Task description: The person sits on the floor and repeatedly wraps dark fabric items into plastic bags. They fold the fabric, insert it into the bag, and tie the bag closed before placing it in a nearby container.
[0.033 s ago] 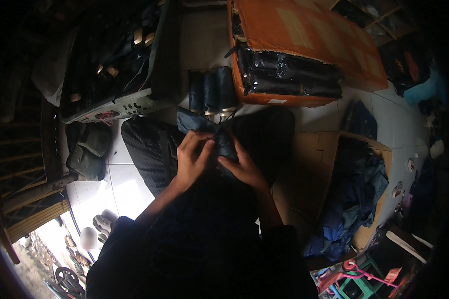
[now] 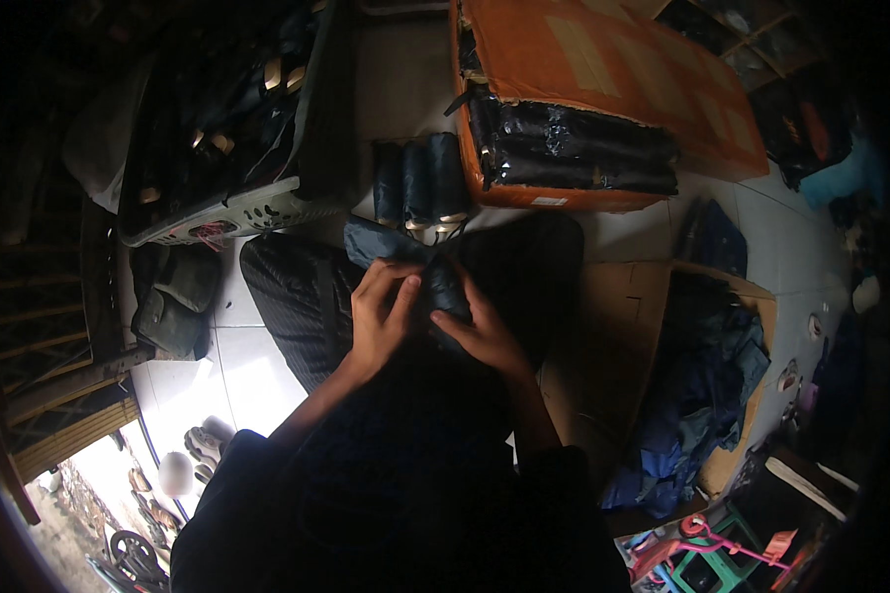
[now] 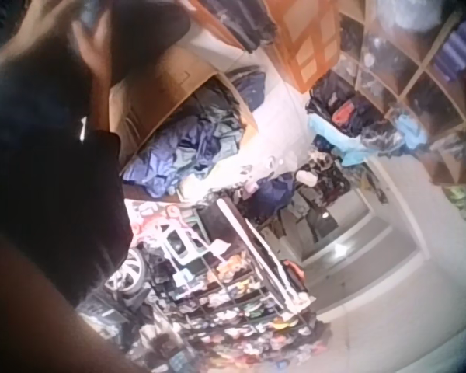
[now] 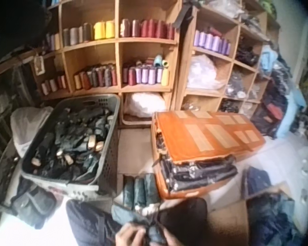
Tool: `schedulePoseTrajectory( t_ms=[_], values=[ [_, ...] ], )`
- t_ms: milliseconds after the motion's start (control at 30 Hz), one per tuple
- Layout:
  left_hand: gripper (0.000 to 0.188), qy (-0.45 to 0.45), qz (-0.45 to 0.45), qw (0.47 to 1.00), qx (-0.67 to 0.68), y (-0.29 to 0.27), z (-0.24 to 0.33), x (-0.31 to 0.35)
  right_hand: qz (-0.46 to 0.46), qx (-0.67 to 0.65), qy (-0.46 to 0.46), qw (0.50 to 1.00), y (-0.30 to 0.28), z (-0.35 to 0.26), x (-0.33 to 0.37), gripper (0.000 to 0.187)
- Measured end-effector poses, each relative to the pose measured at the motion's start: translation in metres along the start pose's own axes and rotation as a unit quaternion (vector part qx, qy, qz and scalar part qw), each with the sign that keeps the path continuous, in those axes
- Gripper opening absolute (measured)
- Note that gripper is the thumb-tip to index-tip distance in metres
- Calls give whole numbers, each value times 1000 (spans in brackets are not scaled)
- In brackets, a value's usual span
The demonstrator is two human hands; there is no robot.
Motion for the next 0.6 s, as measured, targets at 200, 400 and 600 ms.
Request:
schedulePoseTrajectory(
  t_ms=[200,400,600],
  values=[
    [40,-211,116,939,245,2,-55,15,16,33,-52,998,4,-23,0,75],
    [55,-385,-59,736,554,50,-57,27,-4,-72,-36,997,10,-36,8,78],
    [35,-326,-85,814,474,35,-39,12,-43,-49,-52,997,12,-33,5,84]
  ],
)
Point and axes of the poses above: each hand's wrist, its own x-axis away from the middle knuckle, its own y-axis out of the palm, z = x × y, the point moved 10 cm from there along -x, towards the middle knuckle, and after that the axes turned 3 degrees about -y, right-handed, at the moved point
